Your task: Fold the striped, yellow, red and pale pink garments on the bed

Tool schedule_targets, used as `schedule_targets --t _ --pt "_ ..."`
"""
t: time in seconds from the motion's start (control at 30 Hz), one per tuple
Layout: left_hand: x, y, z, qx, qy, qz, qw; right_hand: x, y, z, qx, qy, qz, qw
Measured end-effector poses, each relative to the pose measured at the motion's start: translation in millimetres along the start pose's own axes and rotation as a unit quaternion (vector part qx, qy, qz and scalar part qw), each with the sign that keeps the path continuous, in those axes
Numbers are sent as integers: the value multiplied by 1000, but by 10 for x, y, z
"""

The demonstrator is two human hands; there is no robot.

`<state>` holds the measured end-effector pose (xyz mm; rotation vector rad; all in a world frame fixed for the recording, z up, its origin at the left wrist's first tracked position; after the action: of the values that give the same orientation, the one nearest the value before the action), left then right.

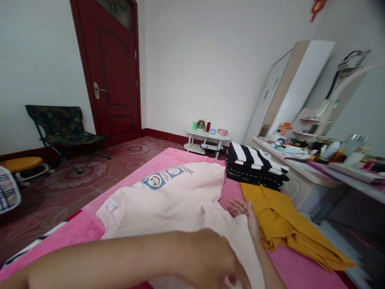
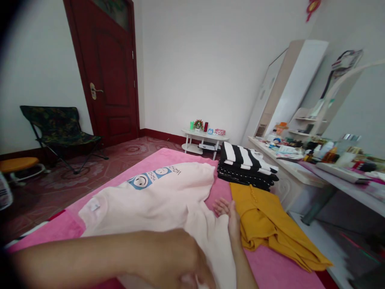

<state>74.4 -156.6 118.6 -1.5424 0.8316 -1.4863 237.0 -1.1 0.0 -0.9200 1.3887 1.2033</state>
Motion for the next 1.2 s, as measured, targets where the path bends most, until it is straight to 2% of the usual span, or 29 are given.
schedule_targets --t 0.07,0.1,0.17,0.2,0.3,0.37,0.43,0.5,0.6,0.7,0.77,0.8,0.87,0.93,1.0,1.03,1.1,1.2 --pt "-385 -435 -270 126 -97 14 987 6 26 9 -5 -12 -7 1000" --pt "-626 -653 -453 185 -161 42 968 12 42 7 -7 -17 -9 1000" --pt "-1117 -988 -871 269 -273 113 917 18 81 -7 -17 -23 -13 1000" --pt "-1362 -1092 -1097 293 -325 148 887 13 100 -18 -23 -24 -16 999" --pt "-2044 -1114 -1807 305 -467 165 813 -26 142 -55 -32 -27 -26 999" --pt "-2333 -984 -2280 310 -542 135 770 -53 156 -75 -27 -30 -32 999" --pt "-2499 -756 -2651 297 -583 46 755 -75 163 -84 -20 -37 -39 998" --pt "-2508 -583 -2899 293 -584 -19 757 -94 165 -82 -25 -37 -48 998" --pt "-2348 -533 -3197 314 -581 -11 750 -171 160 -72 -56 6 -93 994" --pt "-2175 -546 -3495 330 -599 12 729 -553 166 -124 -42 -3 -190 981" --pt "-2093 -522 -3658 331 -599 -1 729 -922 372 -263 -65 -59 -233 968" --pt "-2062 -498 -3727 332 -596 -17 731 -1068 552 -380 -99 -81 -249 960" --pt "-2003 -438 -3824 335 -580 -58 740 -1191 1021 -710 -203 -101 -293 929" --pt "-1944 -369 -3861 337 -558 -109 750 -1055 1529 -1145 -338 -94 -353 867" --pt "-1872 -299 -3831 327 -535 -164 762 -736 1924 -1579 -450 -81 -413 787" --pt "-1827 -272 -3799 320 -524 -188 766 -558 2049 -1732 -474 -77 -443 757" --pt "-1716 -251 -3737 320 -512 -231 763 -240 2225 -1924 -489 -87 -488 718" --pt "-1516 -296 -3665 369 -497 -298 727 19 2380 -2000 -475 -134 -516 700"
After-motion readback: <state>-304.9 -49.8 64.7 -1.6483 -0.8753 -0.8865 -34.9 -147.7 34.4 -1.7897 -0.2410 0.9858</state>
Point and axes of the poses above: each hand's wrist, its own z-axis towards the middle knuckle, its own y-axis out of the palm, x = y × z, the point moved 8 cm from there along z, towards the middle knuckle, and after that the axes turned 3 degrees about -x, right-handed, at the moved point
